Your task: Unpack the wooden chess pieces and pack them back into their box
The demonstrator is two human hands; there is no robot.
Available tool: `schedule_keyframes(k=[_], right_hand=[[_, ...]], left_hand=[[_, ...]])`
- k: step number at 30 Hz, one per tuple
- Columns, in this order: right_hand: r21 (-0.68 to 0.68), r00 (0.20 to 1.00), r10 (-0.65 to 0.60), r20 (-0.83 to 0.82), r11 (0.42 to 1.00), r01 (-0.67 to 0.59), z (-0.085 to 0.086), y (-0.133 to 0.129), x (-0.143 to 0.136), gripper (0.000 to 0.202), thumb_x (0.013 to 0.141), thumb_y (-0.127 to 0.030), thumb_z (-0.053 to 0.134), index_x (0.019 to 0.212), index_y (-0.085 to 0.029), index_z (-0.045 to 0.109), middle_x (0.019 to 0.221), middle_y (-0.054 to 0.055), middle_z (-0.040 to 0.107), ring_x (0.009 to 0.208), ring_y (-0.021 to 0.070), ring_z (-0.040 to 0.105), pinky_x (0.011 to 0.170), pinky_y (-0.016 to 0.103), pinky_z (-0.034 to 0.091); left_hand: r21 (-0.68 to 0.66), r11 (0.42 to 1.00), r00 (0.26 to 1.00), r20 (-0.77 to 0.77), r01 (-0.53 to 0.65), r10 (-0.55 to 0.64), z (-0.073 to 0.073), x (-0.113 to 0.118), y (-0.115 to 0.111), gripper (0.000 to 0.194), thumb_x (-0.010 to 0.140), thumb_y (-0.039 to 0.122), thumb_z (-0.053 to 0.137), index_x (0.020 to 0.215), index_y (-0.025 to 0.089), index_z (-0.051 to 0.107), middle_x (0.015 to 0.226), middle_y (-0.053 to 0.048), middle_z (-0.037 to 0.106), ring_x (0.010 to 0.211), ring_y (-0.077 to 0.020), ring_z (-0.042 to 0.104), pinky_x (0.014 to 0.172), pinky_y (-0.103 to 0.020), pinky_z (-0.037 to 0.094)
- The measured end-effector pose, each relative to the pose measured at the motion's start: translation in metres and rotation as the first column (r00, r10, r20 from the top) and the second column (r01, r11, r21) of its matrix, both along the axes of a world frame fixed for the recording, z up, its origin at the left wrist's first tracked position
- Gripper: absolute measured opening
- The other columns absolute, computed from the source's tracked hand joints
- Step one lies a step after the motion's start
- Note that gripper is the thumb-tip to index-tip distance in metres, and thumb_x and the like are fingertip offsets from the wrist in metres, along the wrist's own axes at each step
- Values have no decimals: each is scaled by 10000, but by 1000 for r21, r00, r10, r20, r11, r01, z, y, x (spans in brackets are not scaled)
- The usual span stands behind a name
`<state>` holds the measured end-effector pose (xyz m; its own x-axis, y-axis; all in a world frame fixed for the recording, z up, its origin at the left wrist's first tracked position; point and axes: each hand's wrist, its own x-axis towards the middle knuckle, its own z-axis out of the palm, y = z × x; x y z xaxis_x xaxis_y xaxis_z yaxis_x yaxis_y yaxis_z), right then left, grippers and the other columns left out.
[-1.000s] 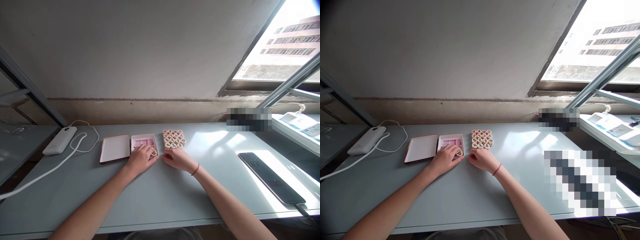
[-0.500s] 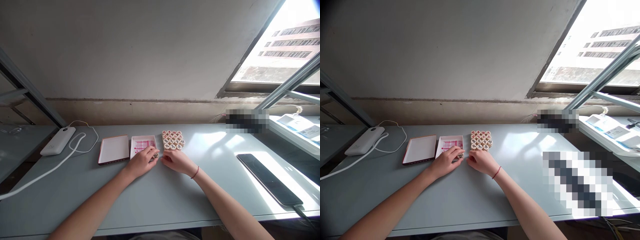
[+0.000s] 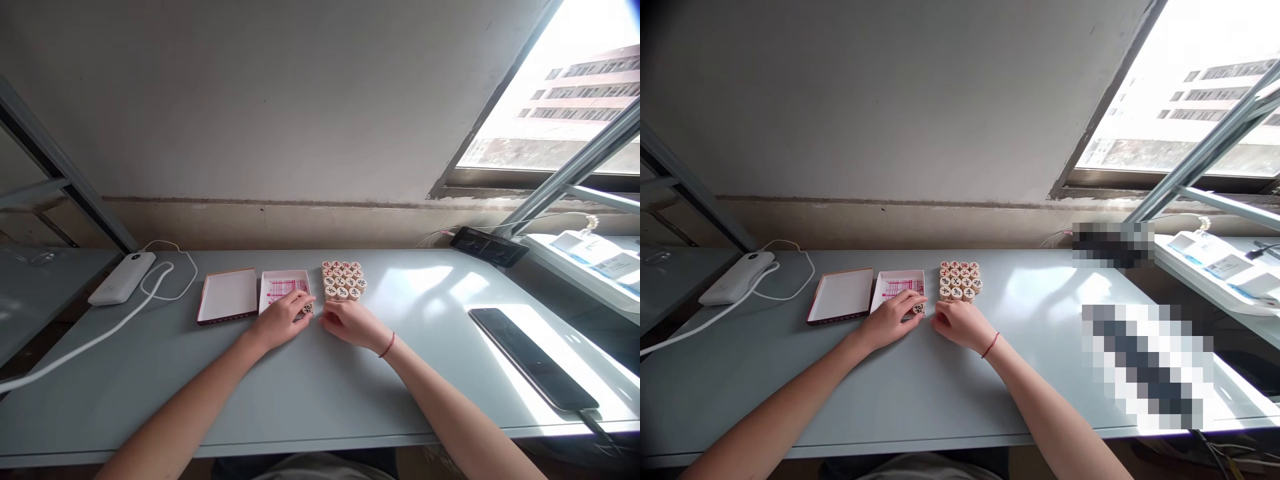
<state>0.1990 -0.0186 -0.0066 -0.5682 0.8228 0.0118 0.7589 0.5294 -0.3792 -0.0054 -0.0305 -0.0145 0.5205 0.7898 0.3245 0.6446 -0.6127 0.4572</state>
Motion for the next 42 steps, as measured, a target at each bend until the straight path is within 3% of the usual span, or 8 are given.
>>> schedule_keyframes(k=[6,17,26,30,33,35,39,42], right_hand=[[-10,997,14,-77,1000,-15,-5,-3,-5,60,849,-233,519,874,-200,561,692,8,612,612,139,537,543,233,317],[-7,943,-10,-333,1000,8,-7,-9,-11,266,914,-315,492,1155,-205,512,800,13,623,563,112,522,541,222,379],[-144,857,-83,-508,990,11,5,-11,-11,92,794,-165,525,879,-192,551,650,-40,533,531,81,406,525,198,340],[-210,757,-308,-576,951,227,22,2,18,118,841,-308,508,810,-193,511,615,-41,482,532,89,381,507,210,325],[-293,726,-518,-452,855,427,30,18,53,255,847,-417,474,744,-187,518,646,-10,520,557,105,416,506,227,324],[-381,760,-580,-292,800,464,31,27,73,306,833,-450,471,708,-180,541,651,2,537,564,112,435,506,232,325],[-552,825,-552,-118,727,408,23,33,93,363,805,-508,507,688,-169,561,675,16,560,574,116,469,501,230,332],[-557,842,-525,-120,738,381,15,34,96,412,800,-564,513,694,-168,556,657,3,529,556,105,428,481,226,298]], left_hand=[[5,1000,999,46,20,-20,-2,-3,2,282,874,164,555,1145,235,581,1073,-24,609,877,-136,643,807,-261,537],[95,995,980,193,24,-42,-5,-7,4,289,918,251,548,1207,256,544,1075,-32,614,980,-156,640,870,-285,547],[138,988,975,202,65,-93,2,-4,-3,304,933,302,528,1232,250,532,1042,-42,624,946,-154,646,824,-266,555],[199,978,983,159,60,-92,7,-3,-5,279,936,355,515,1184,233,554,994,-49,645,871,-155,648,776,-283,554],[233,971,985,146,59,-94,8,-3,-5,264,936,370,512,1142,215,568,956,-45,656,836,-149,644,755,-279,547],[246,967,985,140,65,-102,7,-3,-4,263,939,374,504,1132,208,570,939,-41,662,827,-147,643,746,-273,544],[264,962,988,115,73,-106,6,-4,-3,252,942,368,497,1123,206,563,929,-38,670,819,-148,644,741,-270,539],[270,961,989,117,55,-89,8,-5,-3,236,936,338,510,1130,213,562,939,-37,666,827,-146,643,752,-269,536]])
